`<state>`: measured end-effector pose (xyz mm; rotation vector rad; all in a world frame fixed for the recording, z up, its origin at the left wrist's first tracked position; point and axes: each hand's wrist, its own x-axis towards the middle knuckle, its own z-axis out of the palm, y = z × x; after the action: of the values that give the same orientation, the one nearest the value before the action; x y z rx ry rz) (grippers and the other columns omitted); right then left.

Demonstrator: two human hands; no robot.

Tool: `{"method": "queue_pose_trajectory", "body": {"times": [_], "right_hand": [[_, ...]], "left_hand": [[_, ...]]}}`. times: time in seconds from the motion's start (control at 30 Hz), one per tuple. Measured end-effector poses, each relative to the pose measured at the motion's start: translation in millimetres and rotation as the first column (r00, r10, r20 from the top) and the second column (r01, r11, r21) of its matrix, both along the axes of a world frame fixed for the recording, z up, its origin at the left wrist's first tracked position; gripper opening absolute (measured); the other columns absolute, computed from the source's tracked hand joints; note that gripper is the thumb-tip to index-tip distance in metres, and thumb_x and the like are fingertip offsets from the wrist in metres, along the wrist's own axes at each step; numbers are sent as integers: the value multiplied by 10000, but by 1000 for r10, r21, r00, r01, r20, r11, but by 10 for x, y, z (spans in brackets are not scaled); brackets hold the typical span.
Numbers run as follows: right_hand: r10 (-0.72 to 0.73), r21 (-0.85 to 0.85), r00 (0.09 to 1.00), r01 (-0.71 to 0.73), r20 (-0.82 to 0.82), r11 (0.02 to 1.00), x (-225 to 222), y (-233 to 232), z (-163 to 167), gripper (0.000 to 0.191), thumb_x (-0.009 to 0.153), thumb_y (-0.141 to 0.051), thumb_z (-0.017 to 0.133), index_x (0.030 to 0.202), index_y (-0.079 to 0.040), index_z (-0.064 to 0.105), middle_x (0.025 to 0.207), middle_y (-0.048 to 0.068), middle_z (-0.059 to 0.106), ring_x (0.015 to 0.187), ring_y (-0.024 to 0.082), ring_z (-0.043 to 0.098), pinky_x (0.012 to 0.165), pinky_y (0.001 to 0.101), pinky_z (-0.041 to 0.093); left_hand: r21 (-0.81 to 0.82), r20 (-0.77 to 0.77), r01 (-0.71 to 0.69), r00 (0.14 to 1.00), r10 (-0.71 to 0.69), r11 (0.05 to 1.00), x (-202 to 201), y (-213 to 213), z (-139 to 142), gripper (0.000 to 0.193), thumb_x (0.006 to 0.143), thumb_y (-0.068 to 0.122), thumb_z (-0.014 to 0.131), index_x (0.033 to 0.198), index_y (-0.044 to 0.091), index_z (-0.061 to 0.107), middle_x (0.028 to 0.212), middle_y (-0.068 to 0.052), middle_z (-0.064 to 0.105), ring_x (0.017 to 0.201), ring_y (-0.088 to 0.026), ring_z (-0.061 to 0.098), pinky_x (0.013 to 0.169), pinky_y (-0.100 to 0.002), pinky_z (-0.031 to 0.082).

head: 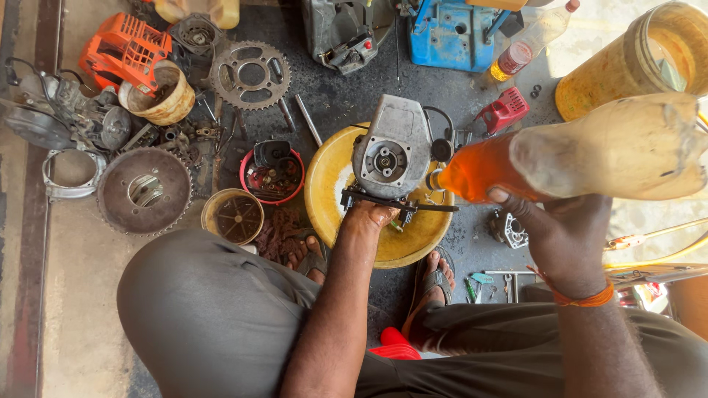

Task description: The person sits on the floor of a repair workshop and pours orange solvent from a plastic bottle over small engine components in a yellow basin. They then hold a red engine cover and scrub it with a brush, dipping it in the basin while cleaning other engine parts around it.

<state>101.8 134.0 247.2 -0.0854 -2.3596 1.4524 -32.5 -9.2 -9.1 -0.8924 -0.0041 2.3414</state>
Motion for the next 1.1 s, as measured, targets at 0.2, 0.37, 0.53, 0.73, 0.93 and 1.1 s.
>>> {"method": "queue_pose_trajectory", "body": {"times": [0.2,0.37,0.53,0.73,0.93,1.1], "right_hand": [[-51,-402,998,33,-34,915,-90,150,-68,512,1005,-53,762,1439,24,502,1353,102,640,1235,195,658,1095,377,556],[-199,-623,970,240,136,745,-170,349,-160,384,1025,-149,694,1364,-67,535,1275,71,663,1117,226,708,918,447,613],[-253,-591,966,230,46,773,-150,445,-111,348,1089,-107,697,1394,-37,544,1251,92,675,1141,245,717,967,485,644],[-278,-516,953,177,-124,838,-125,314,19,462,998,7,712,1414,-13,513,1283,97,703,1177,225,735,1003,409,655],[-204,-209,952,156,-230,965,-77,250,54,545,972,62,768,1437,-12,495,1380,54,608,1282,165,613,1178,334,510],[-185,-96,955,167,-234,981,-35,277,87,493,997,73,804,1398,2,527,1277,49,603,1204,159,584,1131,301,459]], "left_hand": [[34,-52,-1,999,2,999,43,-81,223,578,953,562,601,1268,80,651,1192,-149,712,1080,-276,704,912,-483,606],[102,-89,-11,996,20,995,38,-110,302,605,950,570,621,1280,64,645,1198,-170,708,1076,-292,708,915,-485,611],[216,-138,-23,989,54,976,-12,-118,508,633,948,579,640,1292,48,640,1204,-190,705,1071,-307,711,919,-488,615],[330,-347,30,933,92,943,52,-181,516,667,962,590,660,1329,34,625,1231,-220,694,1082,-326,711,938,-486,616],[53,-474,115,877,-77,992,117,-184,341,874,919,656,724,1526,70,497,1352,-188,625,1235,-286,623,1021,-487,589],[-449,-551,32,776,-306,893,80,-168,256,904,704,633,789,1392,109,524,1288,-148,639,1240,-293,618,968,-492,593]]}}
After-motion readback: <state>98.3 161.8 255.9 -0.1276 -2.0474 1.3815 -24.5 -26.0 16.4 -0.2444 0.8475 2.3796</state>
